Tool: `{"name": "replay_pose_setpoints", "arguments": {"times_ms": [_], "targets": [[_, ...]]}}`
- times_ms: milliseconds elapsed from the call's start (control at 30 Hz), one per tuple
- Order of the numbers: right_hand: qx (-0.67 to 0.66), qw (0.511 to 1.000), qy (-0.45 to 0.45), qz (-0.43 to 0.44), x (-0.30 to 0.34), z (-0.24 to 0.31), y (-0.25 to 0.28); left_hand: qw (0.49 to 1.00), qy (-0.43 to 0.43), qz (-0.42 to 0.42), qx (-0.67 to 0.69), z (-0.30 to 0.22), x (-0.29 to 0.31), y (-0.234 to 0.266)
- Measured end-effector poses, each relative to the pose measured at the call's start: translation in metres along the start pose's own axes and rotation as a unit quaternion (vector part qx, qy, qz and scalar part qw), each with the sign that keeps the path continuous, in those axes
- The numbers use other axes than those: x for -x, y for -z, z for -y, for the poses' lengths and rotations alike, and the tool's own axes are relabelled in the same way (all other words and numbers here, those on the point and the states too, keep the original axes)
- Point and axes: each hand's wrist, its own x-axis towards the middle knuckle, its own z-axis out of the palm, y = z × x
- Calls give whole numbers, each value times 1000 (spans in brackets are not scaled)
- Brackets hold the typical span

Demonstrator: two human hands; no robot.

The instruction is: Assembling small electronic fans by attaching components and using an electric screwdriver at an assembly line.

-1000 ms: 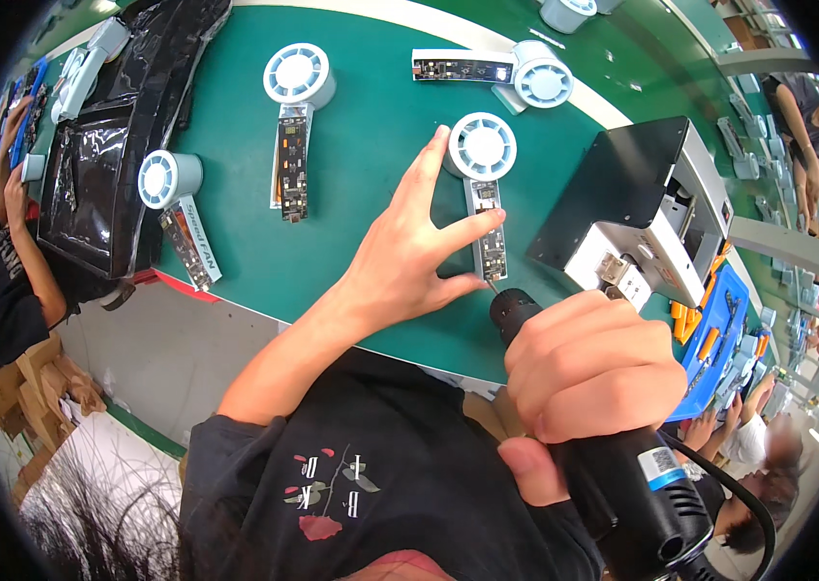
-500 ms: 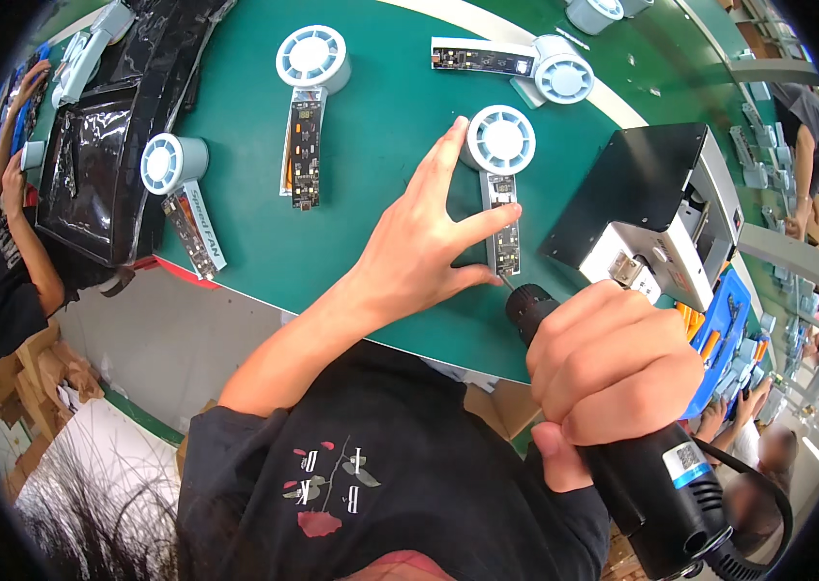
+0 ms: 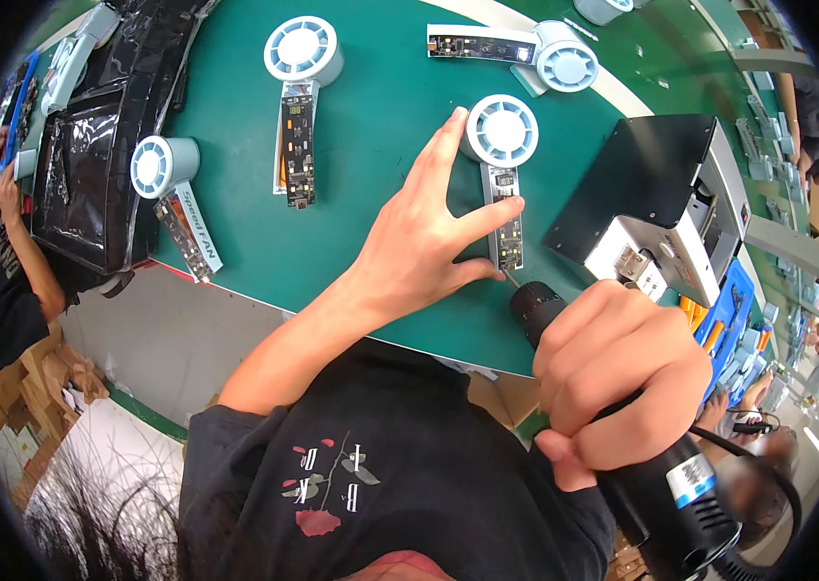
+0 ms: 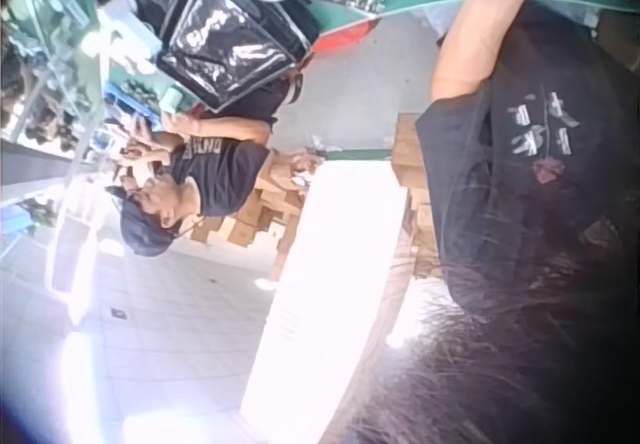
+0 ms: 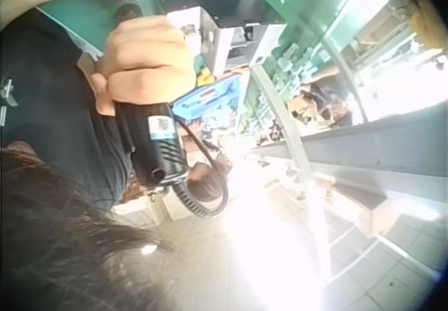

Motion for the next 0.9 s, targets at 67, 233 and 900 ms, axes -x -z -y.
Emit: {"name": "replay_pose_setpoints", "arguments": {"times_ms": [67,233,900], "targets": [[1,1000,3,-8,2,0,1,1000,1,-1,4,0,0,-1],[16,999,-23,18,0,0,3,1000,5,-4,7,1,2,-2],[58,998,-33,-15,7,41,9,1000,-2,14,5,2,-2,-3]]}}
